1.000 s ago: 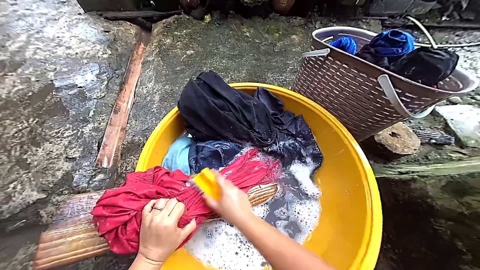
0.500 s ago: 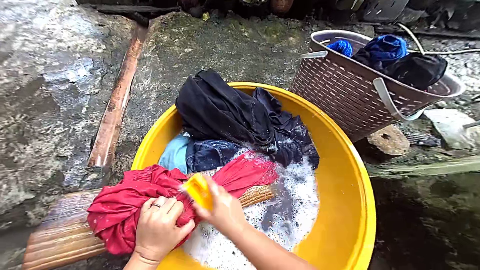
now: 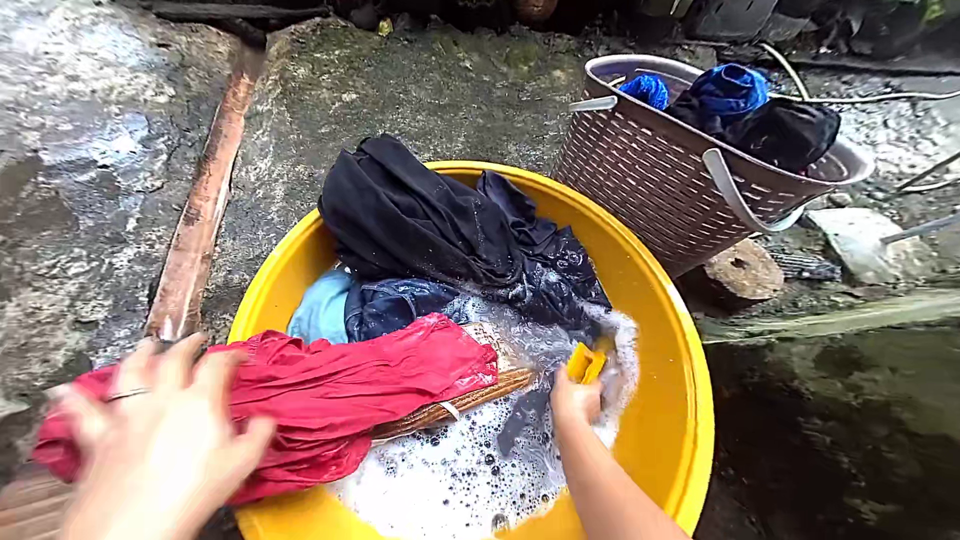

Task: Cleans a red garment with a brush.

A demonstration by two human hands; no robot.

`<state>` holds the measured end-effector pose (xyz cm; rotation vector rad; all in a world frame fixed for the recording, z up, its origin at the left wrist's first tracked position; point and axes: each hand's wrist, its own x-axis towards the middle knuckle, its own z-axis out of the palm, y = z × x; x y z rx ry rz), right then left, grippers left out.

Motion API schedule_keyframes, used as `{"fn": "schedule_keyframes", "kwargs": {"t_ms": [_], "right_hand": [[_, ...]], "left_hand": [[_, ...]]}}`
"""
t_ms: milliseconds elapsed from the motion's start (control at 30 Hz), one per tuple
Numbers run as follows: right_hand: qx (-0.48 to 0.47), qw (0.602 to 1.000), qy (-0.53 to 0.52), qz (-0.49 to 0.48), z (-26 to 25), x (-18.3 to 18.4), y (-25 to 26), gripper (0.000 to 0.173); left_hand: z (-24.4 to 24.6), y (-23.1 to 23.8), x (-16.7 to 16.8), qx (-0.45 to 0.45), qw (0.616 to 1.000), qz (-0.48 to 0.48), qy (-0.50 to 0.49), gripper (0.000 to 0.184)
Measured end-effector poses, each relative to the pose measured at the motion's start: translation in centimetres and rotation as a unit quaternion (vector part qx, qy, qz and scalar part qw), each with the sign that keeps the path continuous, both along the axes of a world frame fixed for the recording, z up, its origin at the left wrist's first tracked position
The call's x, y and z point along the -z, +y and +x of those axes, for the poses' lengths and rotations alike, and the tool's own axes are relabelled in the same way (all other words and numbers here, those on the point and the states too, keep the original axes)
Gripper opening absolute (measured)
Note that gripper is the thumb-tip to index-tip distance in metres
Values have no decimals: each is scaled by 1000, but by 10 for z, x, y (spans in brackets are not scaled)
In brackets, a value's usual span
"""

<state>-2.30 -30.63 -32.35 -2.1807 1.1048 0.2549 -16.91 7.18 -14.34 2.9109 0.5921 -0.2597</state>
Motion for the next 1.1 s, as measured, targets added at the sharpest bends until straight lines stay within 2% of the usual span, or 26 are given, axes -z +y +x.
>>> {"fn": "schedule_keyframes", "kwargs": {"t_ms": [67,167,233,300,333,367,433,467,567,633,700,767,933,1000,1100], "right_hand": [[-4,1000,1,30,-6,-3,9,73],[-145,987,-50,40,-6,-42,24,61],[-279,956,-75,51,2,-62,39,53],[-394,917,-42,39,21,-67,50,55],[-409,912,-26,14,30,-62,56,57],[-391,920,-9,-10,37,-56,63,59],[-328,944,35,-23,30,-49,84,63],[-326,944,36,-14,19,-51,97,62],[-399,915,-10,54,-28,-65,123,55],[-447,890,-41,81,-59,-70,112,59],[-464,883,-40,64,-77,-73,102,60],[-452,891,-12,32,-61,-75,110,59],[-477,876,58,-39,43,-69,171,61],[-476,878,30,-34,39,-64,168,60],[-463,886,6,-15,-27,-67,123,58]], "left_hand": [[27,-39,30,68,995,4,-78,60],[64,-91,87,162,981,-48,-95,65],[80,-106,103,185,980,-64,28,73],[87,-110,113,232,962,-73,126,60],[87,-110,115,259,952,-76,145,51],[85,-108,116,283,944,-83,149,48],[79,-105,118,313,932,-105,148,56],[79,-105,118,322,928,-114,149,56],[77,-107,118,323,928,-121,140,37],[72,-109,117,308,933,-122,139,40],[73,-111,117,307,933,-114,149,40],[75,-112,120,313,933,-107,142,37],[80,-108,119,317,933,-114,129,42],[81,-109,116,310,933,-119,138,45],[84,-108,112,299,931,-141,154,43]]}}
